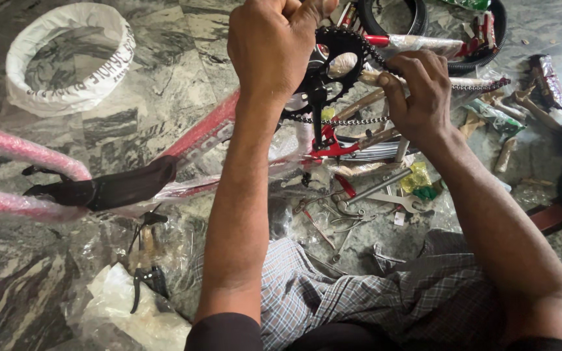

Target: The person sits on the floor and assembles a bicycle chain. They use a chain tool to connect the chain links and then route the chain around the front chainring and rear derailleur of a red bicycle frame.

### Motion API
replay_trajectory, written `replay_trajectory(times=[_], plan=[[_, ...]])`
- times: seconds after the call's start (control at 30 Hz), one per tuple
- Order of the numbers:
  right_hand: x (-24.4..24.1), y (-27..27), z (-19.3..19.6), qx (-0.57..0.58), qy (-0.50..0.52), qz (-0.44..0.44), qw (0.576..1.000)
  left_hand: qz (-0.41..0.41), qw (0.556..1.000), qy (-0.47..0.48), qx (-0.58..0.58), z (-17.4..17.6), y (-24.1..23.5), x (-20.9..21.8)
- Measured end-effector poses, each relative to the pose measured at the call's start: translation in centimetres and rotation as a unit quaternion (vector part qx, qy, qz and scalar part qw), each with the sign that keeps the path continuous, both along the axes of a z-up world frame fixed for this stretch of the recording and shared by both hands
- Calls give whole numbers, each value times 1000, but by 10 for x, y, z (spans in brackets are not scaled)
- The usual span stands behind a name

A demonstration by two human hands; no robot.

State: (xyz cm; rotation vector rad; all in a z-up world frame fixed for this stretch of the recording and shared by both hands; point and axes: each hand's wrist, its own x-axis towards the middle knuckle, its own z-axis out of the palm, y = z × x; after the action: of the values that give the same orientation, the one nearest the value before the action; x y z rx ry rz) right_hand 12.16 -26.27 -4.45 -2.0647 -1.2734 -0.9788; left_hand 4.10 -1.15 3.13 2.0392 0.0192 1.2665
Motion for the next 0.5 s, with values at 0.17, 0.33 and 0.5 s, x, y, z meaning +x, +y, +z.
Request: replay_trajectory(times=[0.17,0.33,0.5], plan=[[-6,3,8,-7,-16,7,1000,-16,998,-46,45,-15,5,4],[-14,3,10,10,-11,-3,1000,-101,983,-120,-100,-37,10,-1],[-10,23,53,73,6,95,993,-14,976,-183,-119,-65,5,-32]])
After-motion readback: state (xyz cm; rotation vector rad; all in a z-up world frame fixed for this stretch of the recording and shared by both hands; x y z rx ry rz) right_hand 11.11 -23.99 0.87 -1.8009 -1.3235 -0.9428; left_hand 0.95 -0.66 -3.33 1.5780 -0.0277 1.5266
